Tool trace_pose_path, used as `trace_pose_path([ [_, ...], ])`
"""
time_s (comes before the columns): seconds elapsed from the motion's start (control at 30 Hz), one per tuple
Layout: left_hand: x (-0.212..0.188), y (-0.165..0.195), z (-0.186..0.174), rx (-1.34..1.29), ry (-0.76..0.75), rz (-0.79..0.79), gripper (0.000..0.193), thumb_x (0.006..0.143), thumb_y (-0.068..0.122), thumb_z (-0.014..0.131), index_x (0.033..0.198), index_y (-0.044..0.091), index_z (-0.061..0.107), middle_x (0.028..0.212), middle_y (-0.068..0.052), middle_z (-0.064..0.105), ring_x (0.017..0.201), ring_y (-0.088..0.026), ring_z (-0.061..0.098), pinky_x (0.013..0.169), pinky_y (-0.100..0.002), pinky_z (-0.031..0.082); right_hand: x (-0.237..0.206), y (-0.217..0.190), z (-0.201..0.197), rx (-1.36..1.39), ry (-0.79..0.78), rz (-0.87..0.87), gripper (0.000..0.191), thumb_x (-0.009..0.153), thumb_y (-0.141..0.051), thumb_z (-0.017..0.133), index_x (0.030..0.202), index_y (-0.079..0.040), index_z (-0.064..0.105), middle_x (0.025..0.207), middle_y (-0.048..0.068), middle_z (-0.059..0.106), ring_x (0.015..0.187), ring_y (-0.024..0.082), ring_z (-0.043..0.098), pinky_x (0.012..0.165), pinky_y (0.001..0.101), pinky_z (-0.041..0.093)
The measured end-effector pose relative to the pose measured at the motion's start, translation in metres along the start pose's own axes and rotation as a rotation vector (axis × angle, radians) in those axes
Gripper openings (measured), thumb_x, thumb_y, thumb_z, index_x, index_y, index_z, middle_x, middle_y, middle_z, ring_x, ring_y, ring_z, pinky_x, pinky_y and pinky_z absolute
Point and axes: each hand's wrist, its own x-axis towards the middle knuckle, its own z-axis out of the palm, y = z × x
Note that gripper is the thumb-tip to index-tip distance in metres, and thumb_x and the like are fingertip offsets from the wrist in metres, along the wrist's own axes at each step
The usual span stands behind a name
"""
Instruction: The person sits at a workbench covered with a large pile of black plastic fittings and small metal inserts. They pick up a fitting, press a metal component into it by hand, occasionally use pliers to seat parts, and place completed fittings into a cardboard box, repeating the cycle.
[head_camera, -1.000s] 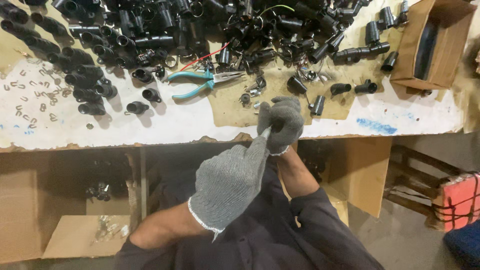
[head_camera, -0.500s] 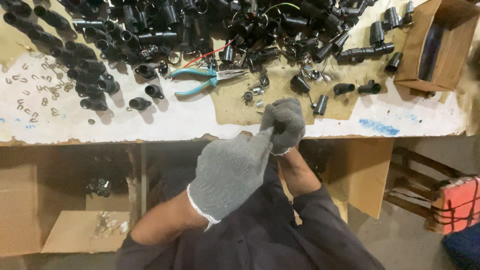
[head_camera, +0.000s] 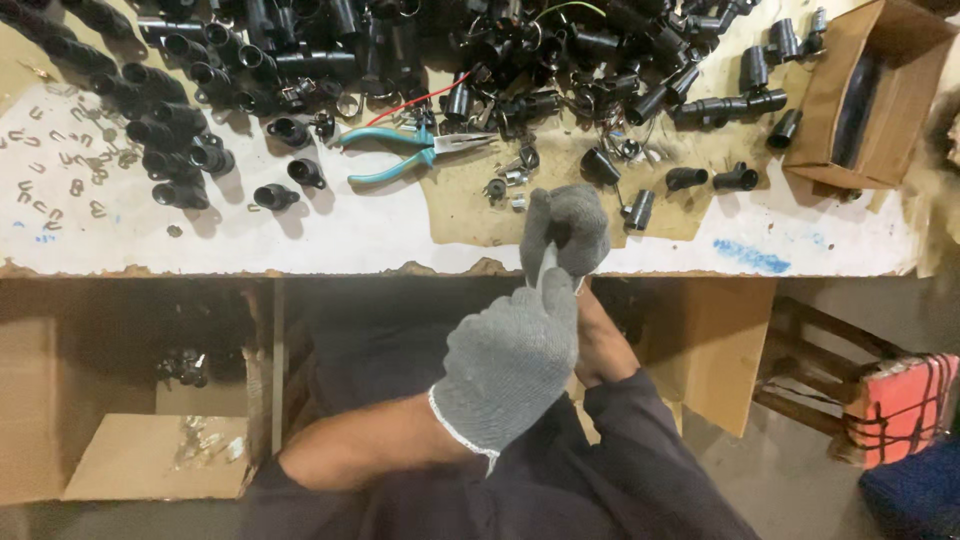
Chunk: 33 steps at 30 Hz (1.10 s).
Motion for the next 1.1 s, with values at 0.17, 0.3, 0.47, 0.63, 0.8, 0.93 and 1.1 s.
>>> trace_pose_path([
  [0.17, -0.008, -0.001, 0.007, 0.090, 0.026, 0.023, 0.044, 0.087, 0.017, 0.064, 0.127, -0.002, 0.064, 0.066, -0.001, 0.055, 0.055, -0.015, 0.059, 0.041, -0.032, 0.045, 0.009, -0.003, 0.000, -0.041, 0.061, -0.021, 0.025, 0.093, 0.008, 0.073, 0.098, -0.004, 0.051, 0.080, 0.010, 0.061, 0.069, 0.026, 0.060, 0.068, 0.0383, 0.050],
  [0.3, -0.013, -0.022, -0.002, -0.013, 0.096, 0.007, 0.046, 0.088, 0.018, 0.065, 0.131, 0.003, 0.064, 0.068, -0.002, 0.055, 0.056, -0.017, 0.059, 0.044, -0.033, 0.045, 0.016, -0.008, 0.001, -0.019, 0.080, -0.083, 0.025, 0.091, 0.005, 0.075, 0.094, -0.004, 0.052, 0.076, 0.009, 0.058, 0.068, 0.023, 0.060, 0.069, 0.0398, 0.051],
  [0.47, -0.028, -0.025, -0.023, -0.158, 0.232, 0.028, 0.038, 0.099, 0.016, 0.069, 0.133, 0.000, 0.064, 0.077, -0.004, 0.058, 0.063, -0.018, 0.060, 0.051, -0.034, 0.045, 0.016, -0.011, 0.001, -0.025, 0.162, 0.049, 0.028, 0.089, 0.005, 0.079, 0.091, -0.003, 0.052, 0.075, 0.010, 0.058, 0.068, 0.026, 0.060, 0.069, 0.0358, 0.051],
  [0.63, -0.026, -0.025, -0.016, -0.155, 0.145, 0.002, 0.039, 0.093, 0.018, 0.070, 0.129, 0.003, 0.068, 0.068, -0.004, 0.056, 0.054, -0.019, 0.058, 0.044, -0.035, 0.044, 0.015, -0.005, 0.003, 0.058, 0.154, -0.066, 0.020, 0.084, 0.007, 0.074, 0.087, -0.003, 0.057, 0.069, 0.007, 0.057, 0.063, 0.023, 0.060, 0.075, 0.0418, 0.059],
  [0.8, -0.021, -0.024, -0.001, -0.149, 0.065, -0.046, 0.039, 0.093, 0.021, 0.067, 0.128, 0.004, 0.066, 0.069, -0.004, 0.057, 0.053, -0.019, 0.059, 0.042, -0.035, 0.045, 0.012, -0.009, 0.002, 0.065, 0.150, -0.076, 0.021, 0.088, 0.005, 0.075, 0.086, -0.004, 0.056, 0.070, 0.007, 0.057, 0.065, 0.021, 0.059, 0.077, 0.0431, 0.061],
  [0.93, -0.021, -0.022, -0.001, -0.134, 0.041, -0.065, 0.035, 0.095, 0.023, 0.067, 0.125, 0.005, 0.067, 0.069, -0.005, 0.057, 0.053, -0.020, 0.060, 0.041, -0.037, 0.045, 0.012, -0.011, -0.003, 0.040, 0.070, -0.082, 0.023, 0.092, 0.000, 0.075, 0.086, -0.004, 0.054, 0.071, 0.007, 0.057, 0.067, 0.021, 0.059, 0.079, 0.0447, 0.060],
  [1.1, -0.020, -0.020, -0.006, -0.106, 0.028, -0.054, 0.038, 0.092, 0.023, 0.067, 0.125, 0.004, 0.067, 0.069, -0.004, 0.056, 0.055, -0.019, 0.060, 0.042, -0.037, 0.045, 0.012, -0.010, -0.001, 0.045, 0.081, -0.113, 0.025, 0.093, -0.002, 0.075, 0.093, -0.004, 0.051, 0.073, 0.006, 0.057, 0.067, 0.020, 0.058, 0.078, 0.0436, 0.059],
])
